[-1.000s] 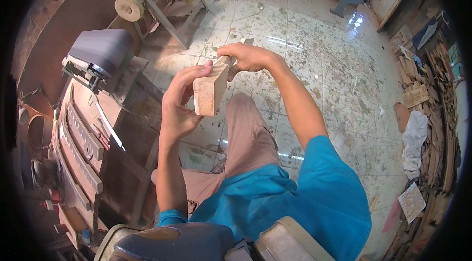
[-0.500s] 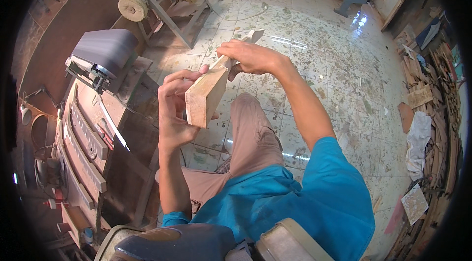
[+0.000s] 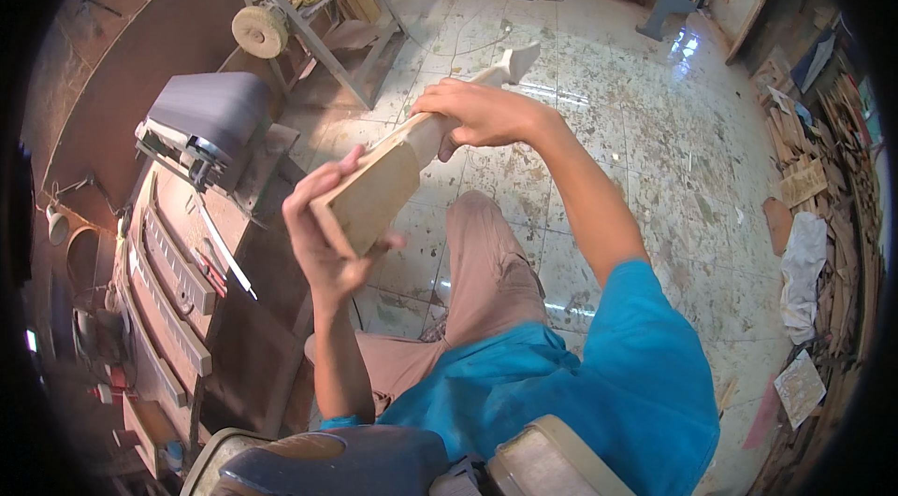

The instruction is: The person shapes a wooden guitar neck by pressing it against a running belt sander, turning the wood to reach different sides and checking the dimensions with a caliper.

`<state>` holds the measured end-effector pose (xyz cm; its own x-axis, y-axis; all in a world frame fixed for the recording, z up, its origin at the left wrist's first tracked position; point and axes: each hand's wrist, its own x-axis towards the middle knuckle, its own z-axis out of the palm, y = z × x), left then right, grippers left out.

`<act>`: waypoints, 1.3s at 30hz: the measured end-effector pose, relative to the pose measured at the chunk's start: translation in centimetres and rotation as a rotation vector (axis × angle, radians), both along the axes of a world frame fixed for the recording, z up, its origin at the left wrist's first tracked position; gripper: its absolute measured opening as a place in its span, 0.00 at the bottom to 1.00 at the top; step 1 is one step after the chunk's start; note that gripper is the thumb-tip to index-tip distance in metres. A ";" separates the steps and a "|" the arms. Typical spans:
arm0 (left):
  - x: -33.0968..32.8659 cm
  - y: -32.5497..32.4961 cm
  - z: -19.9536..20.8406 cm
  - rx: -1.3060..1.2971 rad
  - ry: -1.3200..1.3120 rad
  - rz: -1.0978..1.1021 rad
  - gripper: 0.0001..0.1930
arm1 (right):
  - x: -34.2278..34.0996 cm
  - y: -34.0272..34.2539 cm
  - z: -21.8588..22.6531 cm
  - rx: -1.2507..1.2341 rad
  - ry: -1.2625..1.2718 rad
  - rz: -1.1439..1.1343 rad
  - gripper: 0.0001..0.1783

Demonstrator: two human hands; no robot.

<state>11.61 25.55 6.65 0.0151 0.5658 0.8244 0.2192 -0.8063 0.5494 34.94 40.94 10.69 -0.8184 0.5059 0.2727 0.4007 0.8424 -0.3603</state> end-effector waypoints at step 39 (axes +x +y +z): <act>-2.8 1.0 0.3 -0.707 -0.149 0.515 0.33 | -19.0 2.8 12.6 -0.573 1.227 0.522 0.29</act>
